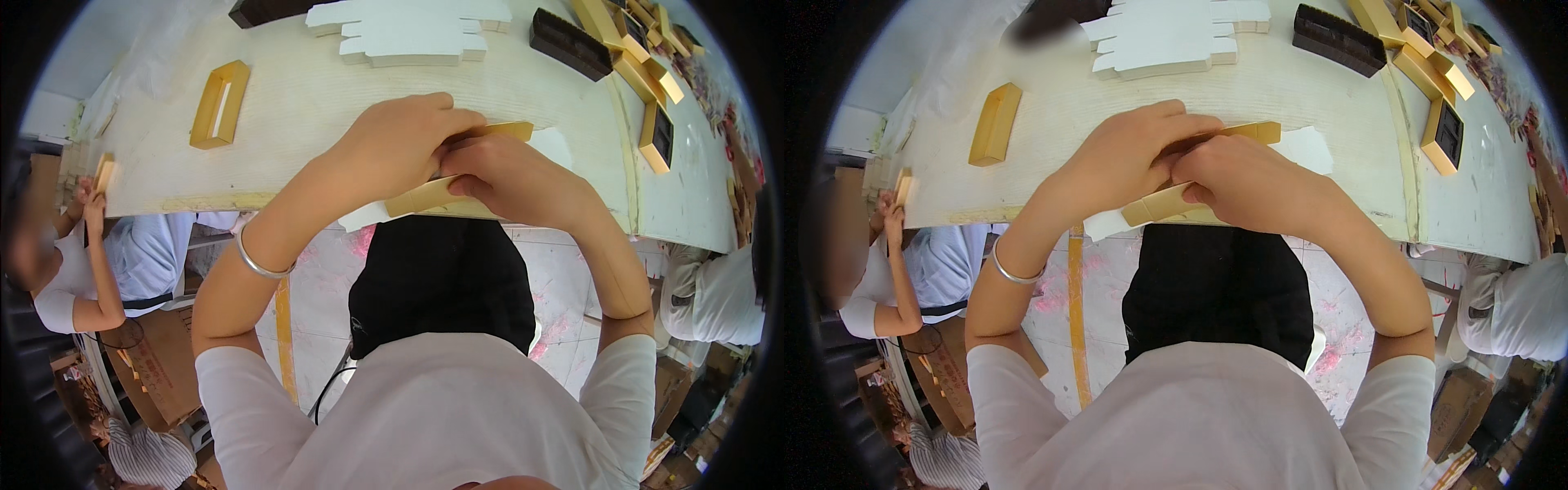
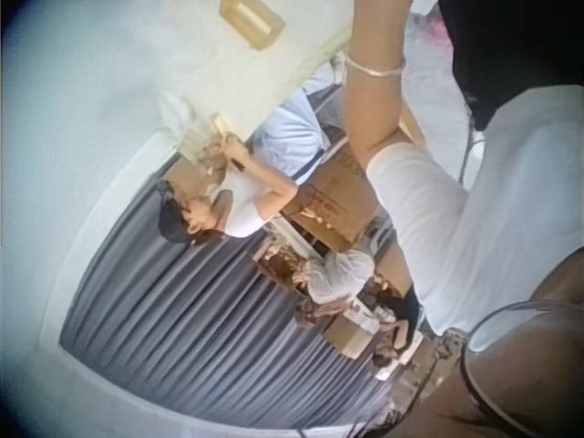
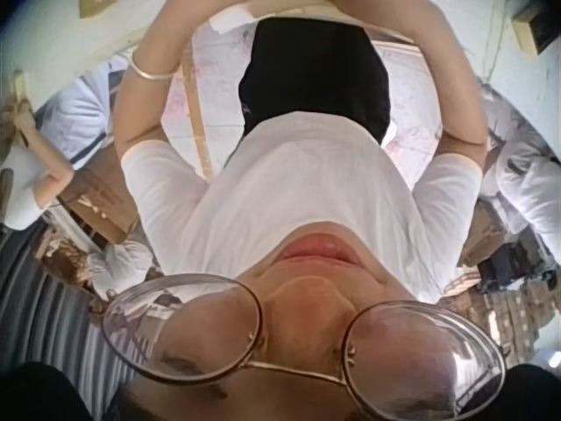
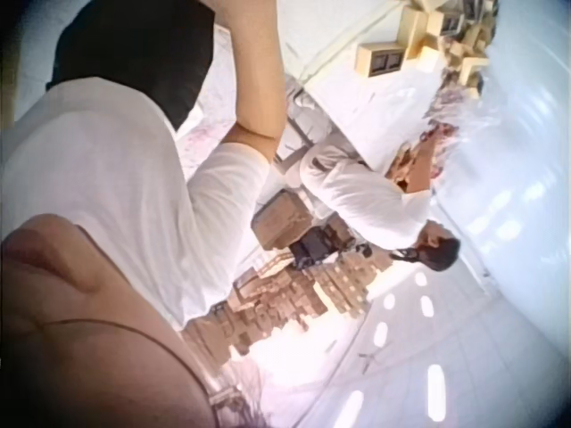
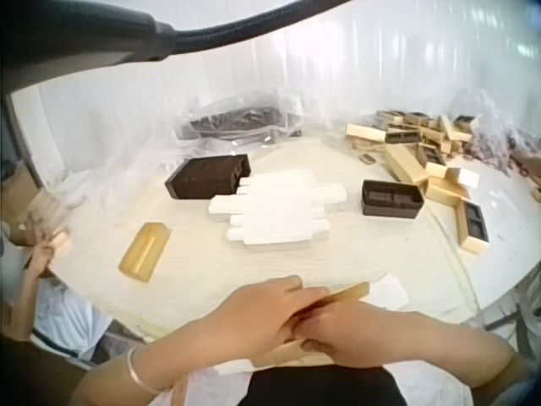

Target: The person folds white cardboard inserts and places them into gold-colored rectangular boxes. They then insert black plastic trays into the boxes and set the completed units aside on the table. The process is repeated multiple times with consistent hand motions.

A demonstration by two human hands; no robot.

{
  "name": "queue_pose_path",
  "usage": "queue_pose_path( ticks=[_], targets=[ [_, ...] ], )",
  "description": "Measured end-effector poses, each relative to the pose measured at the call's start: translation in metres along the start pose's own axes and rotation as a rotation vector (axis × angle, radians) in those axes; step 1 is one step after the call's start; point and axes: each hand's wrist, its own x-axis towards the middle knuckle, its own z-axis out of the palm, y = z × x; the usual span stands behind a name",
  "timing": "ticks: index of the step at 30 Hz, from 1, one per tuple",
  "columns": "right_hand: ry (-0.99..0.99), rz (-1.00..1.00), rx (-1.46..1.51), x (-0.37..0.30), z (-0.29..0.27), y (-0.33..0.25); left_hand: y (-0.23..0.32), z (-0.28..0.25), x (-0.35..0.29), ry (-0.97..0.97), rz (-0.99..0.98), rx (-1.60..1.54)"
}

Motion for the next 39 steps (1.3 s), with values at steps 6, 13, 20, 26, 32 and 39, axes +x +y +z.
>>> queue_pose_path(
  ticks=[6,13,20,26,32,39],
  targets=[
    [0.16,-0.173,-0.309,-0.027,-0.006,0.009,-0.011,-0.005,-0.026,0.05,-0.049,-0.282],
    [0.367,-0.219,-0.503,-0.06,0.031,-0.008,0.03,0.036,-0.025,0.166,-0.018,-0.252],
    [0.463,-0.062,0.101,-0.103,0.042,0.032,0.017,0.038,-0.025,0.038,0.356,-0.499],
    [0.375,-0.102,0.156,-0.098,0.027,0.016,0.009,0.057,-0.019,0.119,0.318,-0.393],
    [0.337,-0.039,0.231,-0.094,0.024,0.036,0.023,0.063,-0.003,0.248,0.327,-0.259],
    [0.568,0.276,0.243,-0.082,0.049,0.027,0.037,0.069,0.011,0.276,0.196,-0.156]
  ],
)
